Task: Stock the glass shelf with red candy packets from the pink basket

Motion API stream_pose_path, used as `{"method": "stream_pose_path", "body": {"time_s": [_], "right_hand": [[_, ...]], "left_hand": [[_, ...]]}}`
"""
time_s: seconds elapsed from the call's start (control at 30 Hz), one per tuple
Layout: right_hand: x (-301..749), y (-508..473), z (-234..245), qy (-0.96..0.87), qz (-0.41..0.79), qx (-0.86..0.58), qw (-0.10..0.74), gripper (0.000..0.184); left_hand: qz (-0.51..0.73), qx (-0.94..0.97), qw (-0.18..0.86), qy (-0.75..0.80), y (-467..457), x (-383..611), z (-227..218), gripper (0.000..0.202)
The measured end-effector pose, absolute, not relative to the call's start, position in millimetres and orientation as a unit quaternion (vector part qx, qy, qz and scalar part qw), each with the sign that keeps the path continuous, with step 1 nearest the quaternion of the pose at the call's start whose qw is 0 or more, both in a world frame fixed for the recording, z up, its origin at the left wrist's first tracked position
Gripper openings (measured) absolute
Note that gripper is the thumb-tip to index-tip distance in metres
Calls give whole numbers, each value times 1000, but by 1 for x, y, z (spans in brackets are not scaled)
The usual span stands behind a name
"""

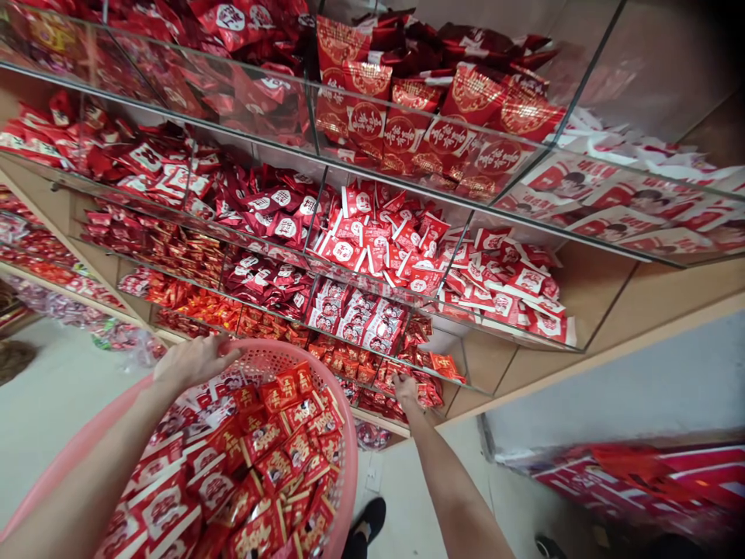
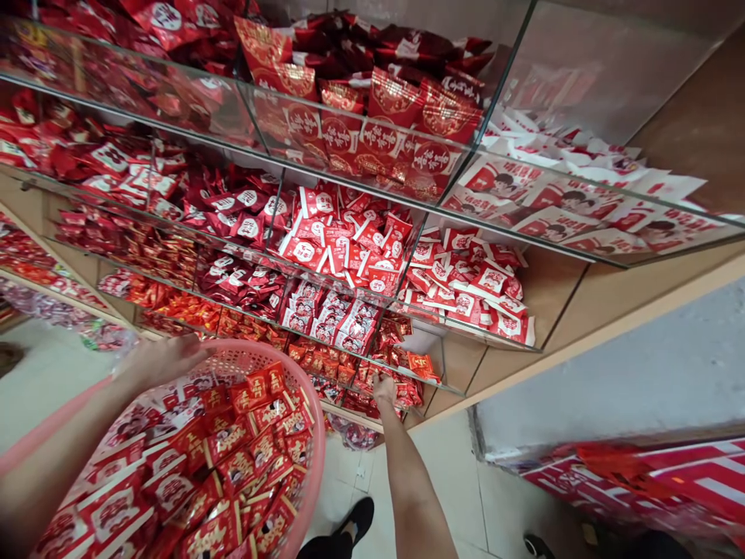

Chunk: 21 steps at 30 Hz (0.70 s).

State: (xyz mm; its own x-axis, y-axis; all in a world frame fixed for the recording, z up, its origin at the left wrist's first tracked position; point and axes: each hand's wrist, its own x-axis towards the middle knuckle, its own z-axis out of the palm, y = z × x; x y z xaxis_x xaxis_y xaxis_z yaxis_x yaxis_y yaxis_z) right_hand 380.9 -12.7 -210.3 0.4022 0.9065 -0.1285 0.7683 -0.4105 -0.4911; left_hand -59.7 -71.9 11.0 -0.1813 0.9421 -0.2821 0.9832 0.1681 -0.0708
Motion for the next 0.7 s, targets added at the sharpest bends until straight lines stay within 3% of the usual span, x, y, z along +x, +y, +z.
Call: {"method": "stream_pose_path", "body": {"time_s": [0.23, 0.47, 0.7], "right_hand": [[391, -24, -205, -531, 201, -798, 203, 38], [399, -32, -197, -578, 154, -756, 264, 32], [384, -52, -208, -635, 186, -694, 285, 27]], "left_hand": [[-110, 644, 81, 753, -72, -59, 13, 68], [-82, 661, 76, 742, -65, -60, 0, 70], [-106, 656, 59, 744, -64, -65, -3, 71]]}}
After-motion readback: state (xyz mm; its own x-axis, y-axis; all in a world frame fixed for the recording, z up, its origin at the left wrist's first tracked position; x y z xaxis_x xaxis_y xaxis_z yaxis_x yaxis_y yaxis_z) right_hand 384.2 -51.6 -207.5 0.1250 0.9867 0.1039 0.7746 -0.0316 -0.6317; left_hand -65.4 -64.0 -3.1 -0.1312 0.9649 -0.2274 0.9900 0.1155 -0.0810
